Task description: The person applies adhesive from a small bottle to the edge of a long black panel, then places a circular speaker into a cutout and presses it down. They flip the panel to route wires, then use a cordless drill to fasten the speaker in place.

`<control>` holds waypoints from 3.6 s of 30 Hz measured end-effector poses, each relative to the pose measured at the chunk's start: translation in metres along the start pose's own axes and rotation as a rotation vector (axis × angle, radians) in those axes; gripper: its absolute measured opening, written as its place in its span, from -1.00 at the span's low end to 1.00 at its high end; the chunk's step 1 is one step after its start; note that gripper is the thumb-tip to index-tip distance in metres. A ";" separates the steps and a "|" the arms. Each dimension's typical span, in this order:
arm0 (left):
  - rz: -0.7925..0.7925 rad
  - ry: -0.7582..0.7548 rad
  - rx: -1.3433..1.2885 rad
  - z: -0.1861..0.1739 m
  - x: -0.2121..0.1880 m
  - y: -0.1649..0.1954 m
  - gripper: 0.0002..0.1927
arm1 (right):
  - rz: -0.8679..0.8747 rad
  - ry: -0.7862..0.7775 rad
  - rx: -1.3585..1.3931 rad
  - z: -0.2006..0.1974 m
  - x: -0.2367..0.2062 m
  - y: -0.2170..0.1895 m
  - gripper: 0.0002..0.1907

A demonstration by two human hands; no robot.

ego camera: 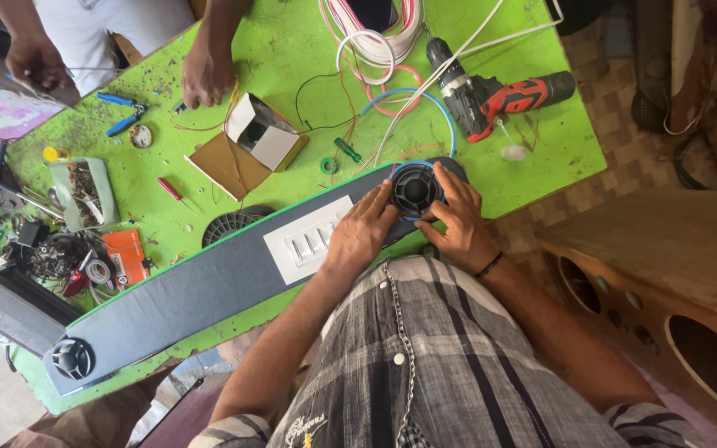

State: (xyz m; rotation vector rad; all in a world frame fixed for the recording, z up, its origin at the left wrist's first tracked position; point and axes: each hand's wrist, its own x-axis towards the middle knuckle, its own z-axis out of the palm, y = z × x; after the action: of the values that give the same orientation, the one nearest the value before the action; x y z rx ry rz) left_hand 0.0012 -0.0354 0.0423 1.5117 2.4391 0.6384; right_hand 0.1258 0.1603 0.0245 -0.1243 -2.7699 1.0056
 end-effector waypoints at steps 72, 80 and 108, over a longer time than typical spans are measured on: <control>-0.362 0.510 -0.324 -0.024 -0.007 0.058 -0.63 | -0.137 0.183 0.535 -0.096 0.073 0.020 -0.80; -0.476 0.572 -0.298 -0.016 -0.041 0.066 -0.69 | -0.351 0.096 0.181 -0.073 0.123 0.018 -0.85; -0.596 0.776 -0.178 -0.092 -0.146 -0.030 -0.77 | -0.092 -0.084 0.034 -0.027 0.107 0.006 -0.88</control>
State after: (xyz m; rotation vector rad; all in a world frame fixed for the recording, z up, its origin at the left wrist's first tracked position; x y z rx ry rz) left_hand 0.0084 -0.1997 0.1024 0.4224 3.0203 1.4311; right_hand 0.0272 0.1971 0.0572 0.0508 -2.8022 1.0572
